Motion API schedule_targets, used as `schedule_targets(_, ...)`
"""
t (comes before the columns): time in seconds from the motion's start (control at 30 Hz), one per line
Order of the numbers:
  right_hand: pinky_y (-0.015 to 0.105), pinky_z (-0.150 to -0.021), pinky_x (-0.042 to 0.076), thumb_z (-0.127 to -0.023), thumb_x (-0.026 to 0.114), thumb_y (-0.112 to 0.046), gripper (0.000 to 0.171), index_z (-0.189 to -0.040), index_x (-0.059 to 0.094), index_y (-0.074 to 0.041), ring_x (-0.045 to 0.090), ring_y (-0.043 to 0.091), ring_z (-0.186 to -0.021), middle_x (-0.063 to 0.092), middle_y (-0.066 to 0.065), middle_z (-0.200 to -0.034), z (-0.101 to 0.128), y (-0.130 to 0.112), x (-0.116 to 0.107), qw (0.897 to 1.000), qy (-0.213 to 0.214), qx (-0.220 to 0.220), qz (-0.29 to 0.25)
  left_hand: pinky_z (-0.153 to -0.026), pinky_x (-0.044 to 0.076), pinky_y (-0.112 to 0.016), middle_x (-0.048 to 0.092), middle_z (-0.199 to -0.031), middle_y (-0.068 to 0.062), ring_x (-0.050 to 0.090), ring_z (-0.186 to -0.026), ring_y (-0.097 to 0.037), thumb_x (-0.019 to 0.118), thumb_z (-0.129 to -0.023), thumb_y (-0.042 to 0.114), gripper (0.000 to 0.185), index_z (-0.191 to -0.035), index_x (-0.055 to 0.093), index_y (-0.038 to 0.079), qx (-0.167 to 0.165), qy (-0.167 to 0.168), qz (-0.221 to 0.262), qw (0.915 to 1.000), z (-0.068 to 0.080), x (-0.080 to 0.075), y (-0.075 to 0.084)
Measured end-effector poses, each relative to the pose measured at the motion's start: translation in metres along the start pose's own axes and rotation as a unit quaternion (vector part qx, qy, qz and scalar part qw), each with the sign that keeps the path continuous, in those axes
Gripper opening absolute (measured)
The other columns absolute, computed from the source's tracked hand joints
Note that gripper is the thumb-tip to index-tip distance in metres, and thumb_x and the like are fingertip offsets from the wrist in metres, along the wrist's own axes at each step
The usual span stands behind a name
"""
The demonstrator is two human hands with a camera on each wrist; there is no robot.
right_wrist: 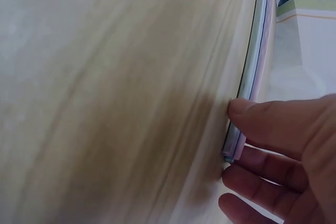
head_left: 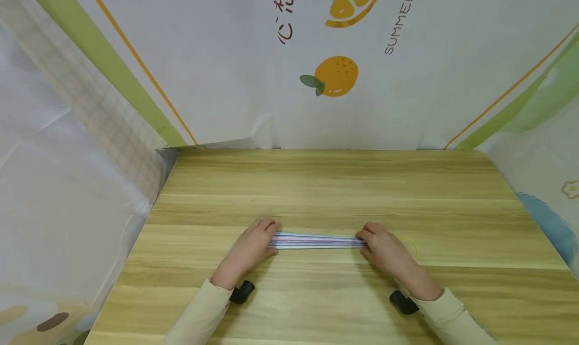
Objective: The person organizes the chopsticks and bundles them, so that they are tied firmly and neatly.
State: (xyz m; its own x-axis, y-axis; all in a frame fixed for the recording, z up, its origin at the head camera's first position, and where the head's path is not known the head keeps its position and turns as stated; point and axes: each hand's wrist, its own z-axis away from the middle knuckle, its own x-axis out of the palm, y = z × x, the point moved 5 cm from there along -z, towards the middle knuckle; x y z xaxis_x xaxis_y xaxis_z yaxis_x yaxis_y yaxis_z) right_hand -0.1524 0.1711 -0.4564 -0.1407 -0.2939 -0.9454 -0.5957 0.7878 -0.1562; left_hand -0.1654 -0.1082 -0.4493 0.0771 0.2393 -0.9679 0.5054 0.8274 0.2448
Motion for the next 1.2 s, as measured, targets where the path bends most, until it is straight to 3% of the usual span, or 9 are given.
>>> schedule_targets(0.43, 0.031, -0.066, 0.051, -0.067, 0.083, -0.002, 0.027, -0.090, 0.068, -0.002, 0.056, 0.018, -0.079, 0.057, 0.003, -0.084, -0.0019, -0.0011, -0.0005, 1.000, 0.003, 0.007, 0.002, -0.081, 0.049, -0.034, 0.056, -0.105, -0.007, 0.053, -0.094, -0.021, 0.081, -0.075, 0.021, 0.054, -0.120, 0.061, 0.001, 0.017, 0.003, -0.015, 0.9997, -0.0002, 0.0006, 0.0006)
schedule_targets(0.6, 0.032, -0.067, 0.050, -0.068, 0.082, -0.002, 0.024, -0.087, 0.066, -0.003, 0.056, 0.019, -0.080, 0.057, 0.003, -0.084, -0.0021, -0.0006, 0.0001, 1.000, 0.000, 0.021, -0.005, -0.078, 0.048, -0.032, 0.054, -0.099, -0.004, 0.050, -0.090, -0.018, 0.082, -0.074, 0.020, 0.044, -0.111, 0.065, 0.003, 0.021, 0.014, -0.010, 0.9996, 0.0004, 0.0003, 0.0005)
schedule_targets(0.9, 0.032, -0.067, 0.049, -0.067, 0.082, -0.001, 0.026, -0.085, 0.063, -0.004, 0.054, 0.018, -0.077, 0.055, 0.002, -0.082, -0.0031, -0.0006, 0.0011, 1.000, 0.000, 0.024, -0.012, -0.082, 0.049, -0.034, 0.056, -0.100, -0.006, 0.054, -0.095, -0.022, 0.084, -0.071, 0.019, 0.040, -0.102, 0.064, 0.003, 0.028, 0.024, -0.010, 0.9993, -0.0012, 0.0001, 0.0011)
schedule_targets(1.2, 0.032, -0.066, 0.047, -0.067, 0.082, 0.000, 0.025, -0.083, 0.062, -0.004, 0.051, 0.017, -0.077, 0.052, 0.001, -0.080, -0.0031, -0.0014, 0.0003, 1.000, 0.004, 0.015, -0.012, -0.084, 0.049, -0.032, 0.056, -0.101, -0.005, 0.053, -0.097, -0.020, 0.083, -0.074, 0.021, 0.040, -0.106, 0.066, 0.005, 0.014, -0.003, -0.020, 0.9997, -0.0034, 0.0006, 0.0018)
